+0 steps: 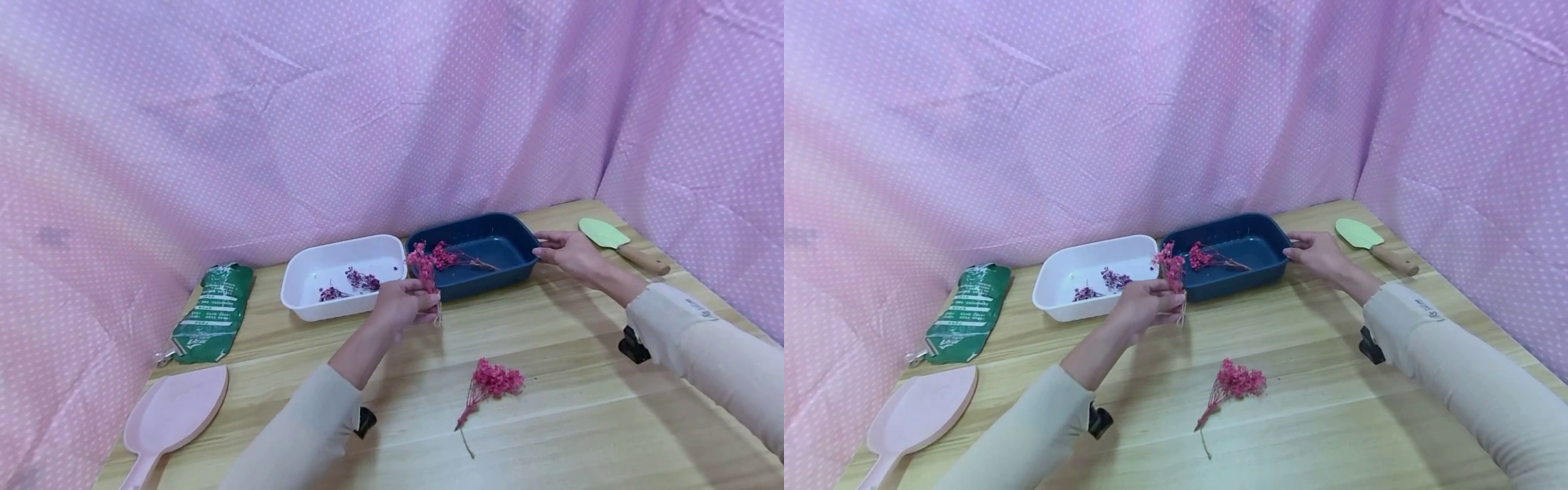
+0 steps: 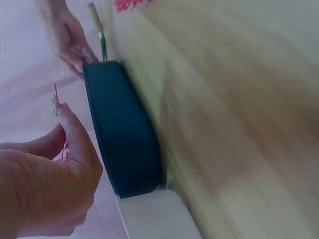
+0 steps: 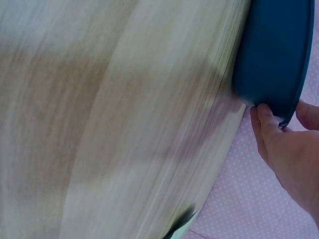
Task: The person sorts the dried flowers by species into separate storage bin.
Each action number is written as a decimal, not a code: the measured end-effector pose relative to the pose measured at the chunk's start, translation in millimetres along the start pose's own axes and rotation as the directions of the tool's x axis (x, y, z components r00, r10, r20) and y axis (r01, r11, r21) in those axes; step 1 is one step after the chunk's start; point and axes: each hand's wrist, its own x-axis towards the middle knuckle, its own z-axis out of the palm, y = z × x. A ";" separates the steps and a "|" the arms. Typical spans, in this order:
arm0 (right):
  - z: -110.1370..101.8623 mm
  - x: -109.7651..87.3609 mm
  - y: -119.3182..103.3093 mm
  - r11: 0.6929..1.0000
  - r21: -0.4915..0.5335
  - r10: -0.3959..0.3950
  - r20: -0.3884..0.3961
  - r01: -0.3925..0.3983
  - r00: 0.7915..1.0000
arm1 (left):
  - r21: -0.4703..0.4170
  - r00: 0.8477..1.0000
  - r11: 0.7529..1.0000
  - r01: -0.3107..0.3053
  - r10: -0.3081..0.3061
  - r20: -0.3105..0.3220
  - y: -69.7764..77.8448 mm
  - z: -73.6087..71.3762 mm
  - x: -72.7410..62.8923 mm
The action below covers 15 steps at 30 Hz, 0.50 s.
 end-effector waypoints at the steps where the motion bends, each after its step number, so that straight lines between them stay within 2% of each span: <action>1: -0.2 0.1 0.0 1.000 0.001 0.000 -0.002 0.000 1.000 | -0.004 1.000 1.000 0.000 0.000 -0.006 1.6 1.5 4.5; 7: 0.0 -0.3 -0.1 1.000 0.014 0.006 -0.007 -0.006 1.000 | -0.038 0.999 0.999 0.006 -0.008 -0.041 6.9 9.8 26.9; 12: -0.2 -1.7 0.2 1.000 0.003 0.009 -0.005 -0.008 1.000 | -0.084 0.998 0.996 0.002 -0.007 -0.057 10.2 14.5 39.0; 15: -1.1 -1.9 0.3 1.000 0.000 0.004 -0.003 -0.004 1.000 | -0.093 0.997 0.995 0.019 -0.026 -0.070 11.8 15.8 45.3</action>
